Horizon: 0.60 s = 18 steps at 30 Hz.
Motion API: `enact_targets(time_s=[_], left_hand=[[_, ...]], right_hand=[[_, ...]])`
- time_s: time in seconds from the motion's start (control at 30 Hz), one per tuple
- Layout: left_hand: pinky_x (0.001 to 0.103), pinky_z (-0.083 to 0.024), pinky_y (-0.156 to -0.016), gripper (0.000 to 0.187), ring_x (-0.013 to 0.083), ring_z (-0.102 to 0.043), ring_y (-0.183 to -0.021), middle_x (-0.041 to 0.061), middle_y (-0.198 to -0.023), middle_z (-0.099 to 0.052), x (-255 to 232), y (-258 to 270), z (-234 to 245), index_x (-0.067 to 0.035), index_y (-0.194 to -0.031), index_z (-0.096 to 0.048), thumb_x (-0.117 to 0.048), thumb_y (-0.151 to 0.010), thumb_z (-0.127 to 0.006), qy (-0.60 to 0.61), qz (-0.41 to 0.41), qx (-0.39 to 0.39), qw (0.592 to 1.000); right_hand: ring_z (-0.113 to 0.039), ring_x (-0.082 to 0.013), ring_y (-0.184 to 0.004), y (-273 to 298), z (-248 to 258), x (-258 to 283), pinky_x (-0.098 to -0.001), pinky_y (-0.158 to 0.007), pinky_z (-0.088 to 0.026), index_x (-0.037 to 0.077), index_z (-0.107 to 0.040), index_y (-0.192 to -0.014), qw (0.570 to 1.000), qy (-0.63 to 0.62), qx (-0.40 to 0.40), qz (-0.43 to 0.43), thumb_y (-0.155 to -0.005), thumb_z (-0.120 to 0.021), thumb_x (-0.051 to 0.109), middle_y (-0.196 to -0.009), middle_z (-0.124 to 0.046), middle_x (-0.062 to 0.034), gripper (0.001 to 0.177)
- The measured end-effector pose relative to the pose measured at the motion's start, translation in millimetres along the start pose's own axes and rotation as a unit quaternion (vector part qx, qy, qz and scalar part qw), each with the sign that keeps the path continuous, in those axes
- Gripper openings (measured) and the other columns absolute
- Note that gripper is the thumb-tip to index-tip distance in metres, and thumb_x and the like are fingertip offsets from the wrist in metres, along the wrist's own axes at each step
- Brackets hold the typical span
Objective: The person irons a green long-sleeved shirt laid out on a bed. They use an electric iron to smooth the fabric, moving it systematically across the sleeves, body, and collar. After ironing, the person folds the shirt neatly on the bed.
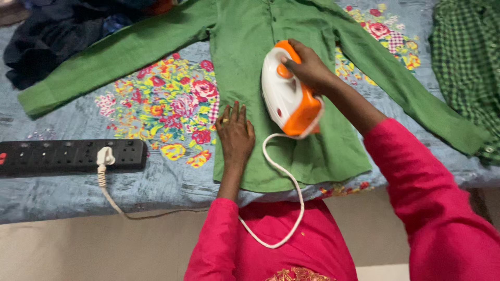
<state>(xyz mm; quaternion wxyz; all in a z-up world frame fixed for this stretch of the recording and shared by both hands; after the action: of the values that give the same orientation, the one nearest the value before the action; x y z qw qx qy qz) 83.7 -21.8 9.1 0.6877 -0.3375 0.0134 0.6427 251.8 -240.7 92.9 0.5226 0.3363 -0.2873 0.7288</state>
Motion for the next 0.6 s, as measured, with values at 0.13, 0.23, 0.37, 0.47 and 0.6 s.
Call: enact_targets(time_s=[0.13, 0.23, 0.37, 0.47, 0.6], left_hand=[[0.051, -0.025, -0.119, 0.073, 0.0308, -0.037, -0.149, 0.012, -0.164, -0.038, -17, 4, 11, -0.007, -0.158, -0.038, -0.015, -0.089, -0.06, -0.011, -0.076, 0.033, 0.996], [0.048, -0.024, -0.123, 0.083, 0.0256, -0.031, -0.155, 0.007, -0.168, -0.034, -33, 13, 9, -0.016, -0.162, -0.033, -0.008, -0.084, -0.06, 0.003, -0.195, 0.1, 0.976], [0.052, -0.02, -0.125, 0.07, 0.0263, -0.03, -0.154, 0.007, -0.165, -0.038, -59, 27, -8, -0.014, -0.155, -0.042, -0.01, -0.088, -0.06, 0.092, -0.284, 0.123, 0.947], [0.051, -0.02, -0.127, 0.062, 0.0231, -0.036, -0.153, 0.005, -0.159, -0.048, -68, 28, -22, -0.013, -0.149, -0.051, -0.009, -0.088, -0.06, 0.109, -0.283, 0.166, 0.938], [0.05, -0.027, -0.122, 0.038, 0.0251, -0.049, -0.142, 0.005, -0.144, -0.061, -66, 28, -23, -0.016, -0.132, -0.066, -0.015, -0.094, -0.062, 0.142, -0.299, 0.146, 0.932]], right_hand=[[-0.042, -0.0336, -0.15, 91, 28, 27, -0.0393, -0.121, -0.032, 0.0, -0.032, -0.16, 0.991, 0.12, 0.0, 0.061, -0.104, -0.062, 0.029, -0.161, -0.042, -0.0214, 0.07], [-0.037, -0.0352, -0.152, 139, 40, 31, -0.0401, -0.121, -0.029, 0.002, -0.03, -0.161, 0.99, 0.127, -0.009, 0.057, -0.104, -0.06, 0.028, -0.164, -0.038, -0.0225, 0.07], [-0.037, -0.0338, -0.152, 170, 43, 17, -0.0395, -0.121, -0.03, 0.005, -0.029, -0.161, 0.993, 0.107, -0.033, 0.021, -0.102, -0.059, 0.027, -0.165, -0.037, -0.0214, 0.069], [-0.038, -0.0335, -0.152, 182, 44, 11, -0.0391, -0.121, -0.031, 0.006, -0.028, -0.162, 0.994, 0.099, -0.049, 0.013, -0.102, -0.058, 0.027, -0.165, -0.038, -0.0212, 0.069], [-0.038, -0.0323, -0.151, 201, 41, 13, -0.0389, -0.119, -0.032, 0.01, -0.027, -0.162, 0.995, 0.094, -0.024, -0.032, -0.101, -0.057, 0.027, -0.163, -0.039, -0.0197, 0.071]])
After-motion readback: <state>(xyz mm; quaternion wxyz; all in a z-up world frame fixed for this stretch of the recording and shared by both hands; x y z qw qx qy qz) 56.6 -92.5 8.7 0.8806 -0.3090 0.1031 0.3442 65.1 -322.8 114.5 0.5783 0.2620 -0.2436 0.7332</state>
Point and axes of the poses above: each hand's wrist, its own y-axis away from the middle knuckle, its own z-axis out of the back of the hand, x = y × z, the point moved 3 cm from there along -y, towards the middle knuckle
